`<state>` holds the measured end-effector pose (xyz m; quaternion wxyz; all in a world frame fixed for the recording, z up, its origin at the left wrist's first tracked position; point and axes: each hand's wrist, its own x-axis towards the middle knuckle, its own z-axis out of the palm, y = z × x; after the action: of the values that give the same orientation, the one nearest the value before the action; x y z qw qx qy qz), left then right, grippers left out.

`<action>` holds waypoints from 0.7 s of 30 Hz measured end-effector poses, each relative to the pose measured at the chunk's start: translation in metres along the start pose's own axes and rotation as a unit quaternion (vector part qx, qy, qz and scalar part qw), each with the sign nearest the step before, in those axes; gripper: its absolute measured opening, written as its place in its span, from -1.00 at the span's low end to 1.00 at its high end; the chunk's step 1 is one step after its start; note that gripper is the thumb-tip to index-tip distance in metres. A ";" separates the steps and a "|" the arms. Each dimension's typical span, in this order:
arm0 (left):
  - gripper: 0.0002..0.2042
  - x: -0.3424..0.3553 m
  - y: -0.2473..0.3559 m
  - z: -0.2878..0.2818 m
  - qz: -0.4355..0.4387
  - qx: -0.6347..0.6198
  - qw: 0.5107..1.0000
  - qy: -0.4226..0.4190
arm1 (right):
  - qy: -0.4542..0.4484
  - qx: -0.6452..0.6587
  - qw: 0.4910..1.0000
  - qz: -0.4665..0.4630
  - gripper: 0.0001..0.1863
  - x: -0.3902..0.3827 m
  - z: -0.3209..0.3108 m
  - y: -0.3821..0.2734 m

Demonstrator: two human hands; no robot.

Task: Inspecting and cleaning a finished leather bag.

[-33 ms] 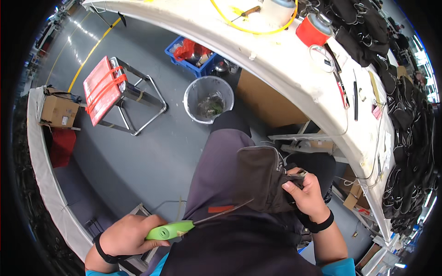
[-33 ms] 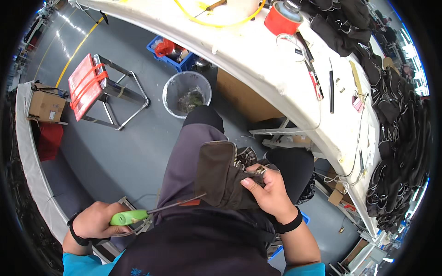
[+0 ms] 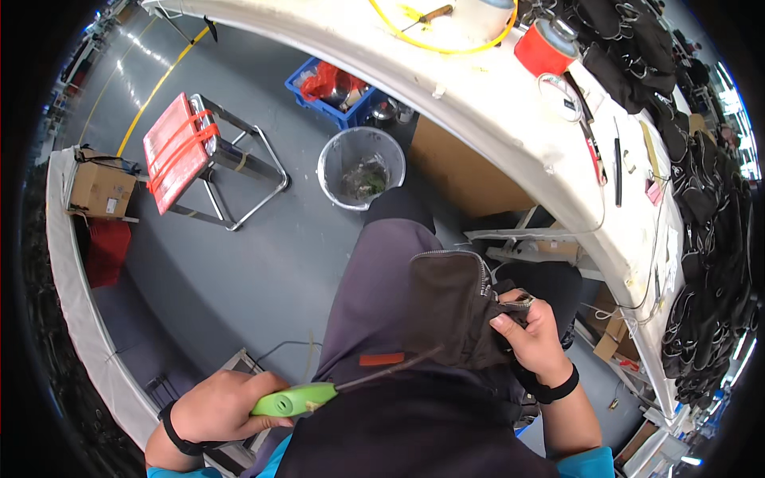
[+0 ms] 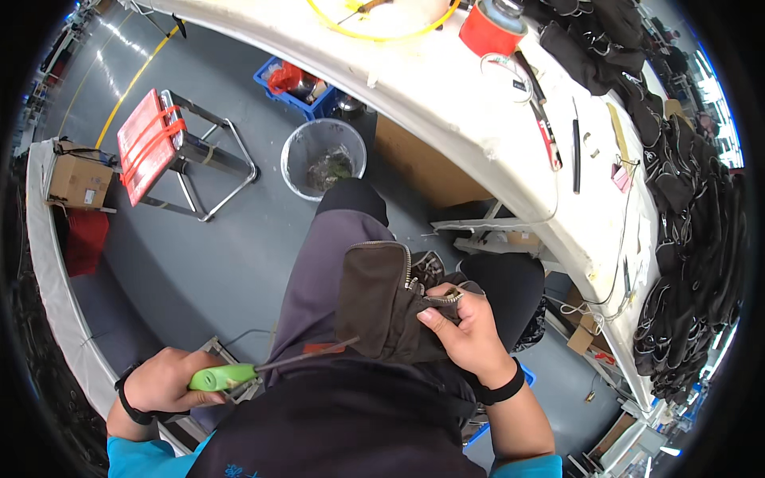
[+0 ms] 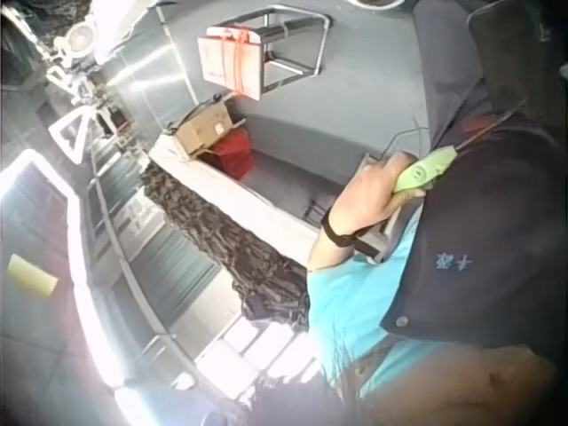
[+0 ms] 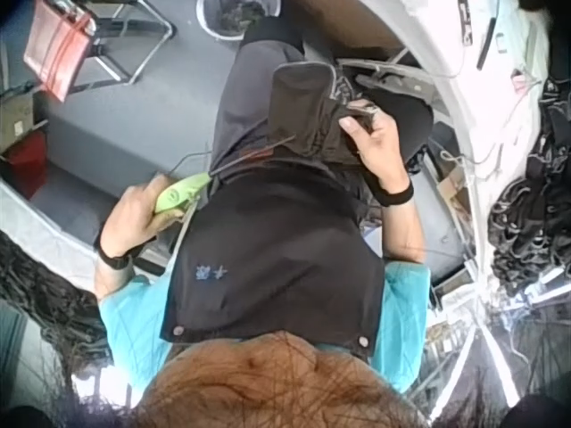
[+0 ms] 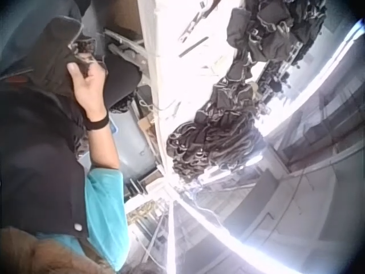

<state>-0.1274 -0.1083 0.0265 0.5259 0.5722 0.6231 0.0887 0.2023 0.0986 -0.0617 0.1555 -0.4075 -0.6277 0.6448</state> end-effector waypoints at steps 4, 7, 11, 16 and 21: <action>-0.64 0.002 -0.004 0.007 0.021 -0.008 1.000 -0.022 | -0.017 0.001 1.000 0.013 -0.88 -0.010 -0.003 0.000; -0.65 0.004 -0.004 0.006 0.028 -0.017 0.999 -0.034 | -0.039 0.088 0.995 0.028 -0.81 -0.017 -0.006 0.007; -0.67 0.005 -0.006 0.014 0.078 -0.057 0.994 -0.052 | -0.051 0.173 0.981 0.067 -0.68 -0.025 -0.010 0.013; -0.69 0.009 -0.012 0.017 0.095 -0.057 0.993 -0.044 | -0.022 0.201 0.976 0.076 -0.61 -0.030 -0.013 0.016; -0.69 0.009 -0.012 0.018 0.088 -0.055 0.994 -0.029 | -0.032 0.207 0.975 0.071 -0.60 -0.030 -0.012 0.014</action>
<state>-0.1193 -0.1140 0.0057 0.5647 0.5975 0.5485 0.1524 0.2337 0.0833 -0.0634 0.1700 -0.3893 -0.4546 0.7828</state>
